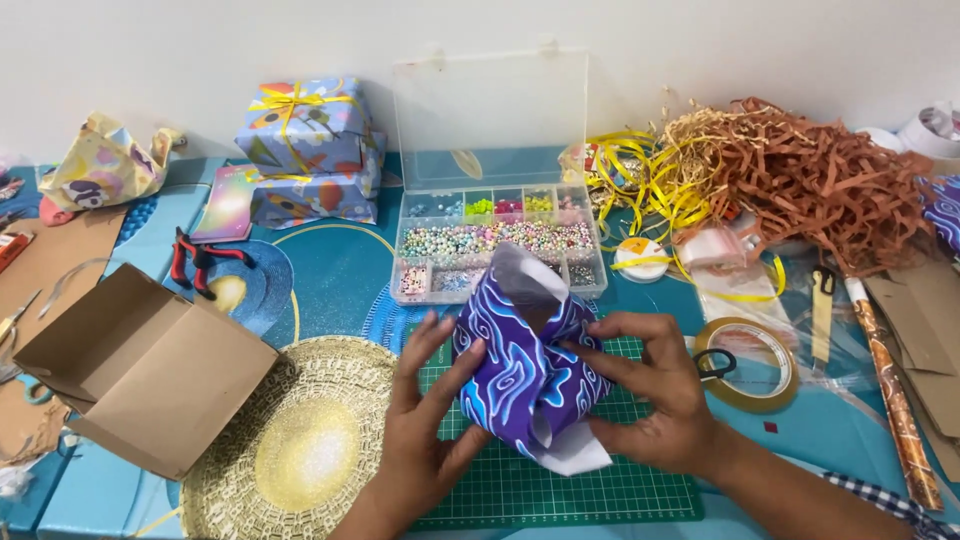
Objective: Wrapping a small box with patterned paper and securing it with adhesive tape on a craft table.
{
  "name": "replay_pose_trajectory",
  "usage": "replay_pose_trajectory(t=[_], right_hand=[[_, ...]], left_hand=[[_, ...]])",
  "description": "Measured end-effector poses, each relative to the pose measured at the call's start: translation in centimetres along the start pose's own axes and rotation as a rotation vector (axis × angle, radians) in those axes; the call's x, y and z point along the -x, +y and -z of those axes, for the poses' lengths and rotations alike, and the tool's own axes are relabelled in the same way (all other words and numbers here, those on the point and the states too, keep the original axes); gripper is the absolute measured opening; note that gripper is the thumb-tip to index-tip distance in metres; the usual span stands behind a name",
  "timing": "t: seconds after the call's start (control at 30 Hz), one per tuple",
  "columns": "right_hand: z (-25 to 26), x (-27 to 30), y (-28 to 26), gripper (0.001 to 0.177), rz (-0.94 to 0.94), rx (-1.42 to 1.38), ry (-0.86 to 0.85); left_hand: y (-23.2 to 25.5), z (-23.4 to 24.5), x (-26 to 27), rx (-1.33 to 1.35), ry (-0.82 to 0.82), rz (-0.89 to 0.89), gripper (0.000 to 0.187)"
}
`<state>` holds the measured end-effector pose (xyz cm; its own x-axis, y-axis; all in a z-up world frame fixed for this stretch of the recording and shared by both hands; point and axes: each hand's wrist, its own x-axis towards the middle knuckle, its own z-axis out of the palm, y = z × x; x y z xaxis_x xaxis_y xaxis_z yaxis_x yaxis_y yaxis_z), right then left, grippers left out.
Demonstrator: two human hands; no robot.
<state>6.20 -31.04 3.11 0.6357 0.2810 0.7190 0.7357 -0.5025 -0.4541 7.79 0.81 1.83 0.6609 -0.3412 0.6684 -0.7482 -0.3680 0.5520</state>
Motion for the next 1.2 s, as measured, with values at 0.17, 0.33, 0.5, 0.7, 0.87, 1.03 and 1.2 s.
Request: replay_pose_trajectory(t=[0.17, 0.33, 0.5, 0.7, 0.87, 1.03, 1.2], right_hand=[[0.0, -0.3, 0.6, 0.086, 0.02, -0.106, -0.016], [-0.8, 0.8, 0.9, 0.084, 0.053, -0.268, 0.066], [-0.3, 0.4, -0.3, 0.097, 0.07, -0.137, 0.106], [-0.1, -1.6, -1.9, 0.083, 0.131, -0.023, -0.086], [-0.8, -1.0, -2.1, 0.072, -0.08, -0.145, 0.119], [-1.5, -0.9, -0.8, 0.078, -0.005, -0.123, 0.018], [-3.6, 0.9, 1.5, 0.086, -0.009, -0.077, 0.063]], left_hand=[[0.7, 0.6, -1.1, -0.13, 0.098, -0.119, 0.06], [0.0, 0.0, 0.0, -0.034, 0.075, -0.131, 0.063], [-0.2, -0.4, 0.2, -0.027, 0.141, -0.15, 0.058], [-0.7, -0.8, 0.6, 0.008, 0.118, -0.125, 0.06], [-0.7, -0.5, 0.8, 0.006, 0.11, -0.1, 0.062], [1.9, 1.7, -1.8, 0.07, 0.07, -0.096, 0.083], [6.7, 5.7, -8.0, -0.266, 0.174, -0.078, 0.033]])
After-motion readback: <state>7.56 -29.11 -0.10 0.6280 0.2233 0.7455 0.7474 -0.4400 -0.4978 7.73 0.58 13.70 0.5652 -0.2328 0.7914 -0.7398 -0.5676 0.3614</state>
